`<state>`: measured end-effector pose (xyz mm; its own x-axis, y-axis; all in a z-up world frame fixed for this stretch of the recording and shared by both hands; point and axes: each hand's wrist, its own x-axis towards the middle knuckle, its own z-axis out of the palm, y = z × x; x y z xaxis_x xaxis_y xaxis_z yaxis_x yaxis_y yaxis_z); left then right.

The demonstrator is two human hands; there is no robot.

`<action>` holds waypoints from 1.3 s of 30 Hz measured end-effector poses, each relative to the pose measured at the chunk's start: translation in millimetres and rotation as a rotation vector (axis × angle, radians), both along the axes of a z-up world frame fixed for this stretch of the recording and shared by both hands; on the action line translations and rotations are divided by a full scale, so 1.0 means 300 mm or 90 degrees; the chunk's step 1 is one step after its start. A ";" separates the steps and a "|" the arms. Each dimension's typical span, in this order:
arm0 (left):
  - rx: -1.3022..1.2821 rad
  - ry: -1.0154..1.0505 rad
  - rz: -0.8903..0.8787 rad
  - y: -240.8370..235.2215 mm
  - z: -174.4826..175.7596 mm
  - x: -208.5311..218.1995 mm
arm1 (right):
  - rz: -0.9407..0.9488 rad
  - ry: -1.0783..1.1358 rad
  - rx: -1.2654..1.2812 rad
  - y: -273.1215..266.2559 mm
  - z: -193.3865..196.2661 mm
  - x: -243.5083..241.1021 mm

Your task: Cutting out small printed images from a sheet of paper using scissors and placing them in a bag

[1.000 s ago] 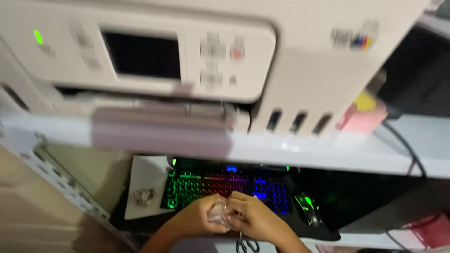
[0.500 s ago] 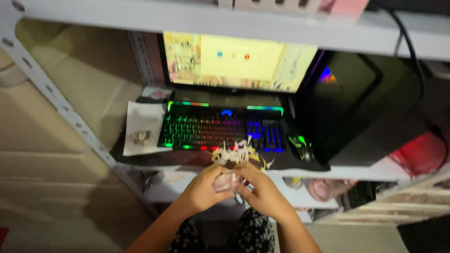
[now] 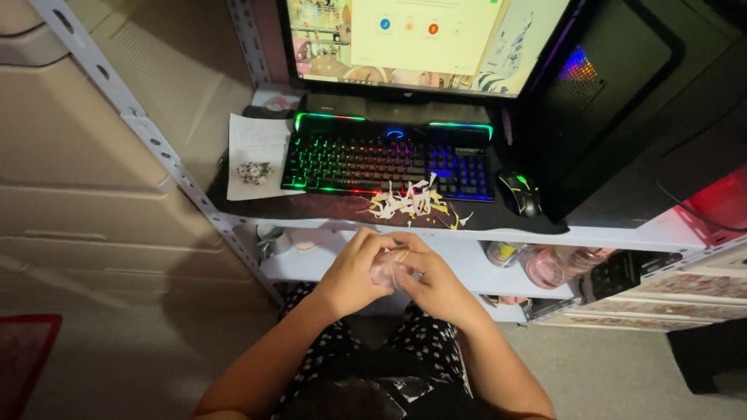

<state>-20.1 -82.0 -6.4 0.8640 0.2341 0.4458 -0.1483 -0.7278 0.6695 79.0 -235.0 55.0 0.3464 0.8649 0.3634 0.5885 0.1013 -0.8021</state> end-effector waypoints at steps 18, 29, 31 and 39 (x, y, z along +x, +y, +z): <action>-0.073 -0.071 -0.036 0.029 -0.013 0.029 | -0.158 0.008 0.107 0.078 -0.297 0.062; -0.099 -0.207 -0.110 0.119 0.030 0.053 | -0.167 0.064 0.202 0.074 -0.180 0.116; -0.123 -0.217 -0.138 0.119 0.051 0.048 | -0.153 0.082 0.189 0.065 -0.171 0.117; -0.168 -0.253 -0.239 0.118 0.092 0.050 | -0.112 0.128 0.194 0.027 -0.098 0.094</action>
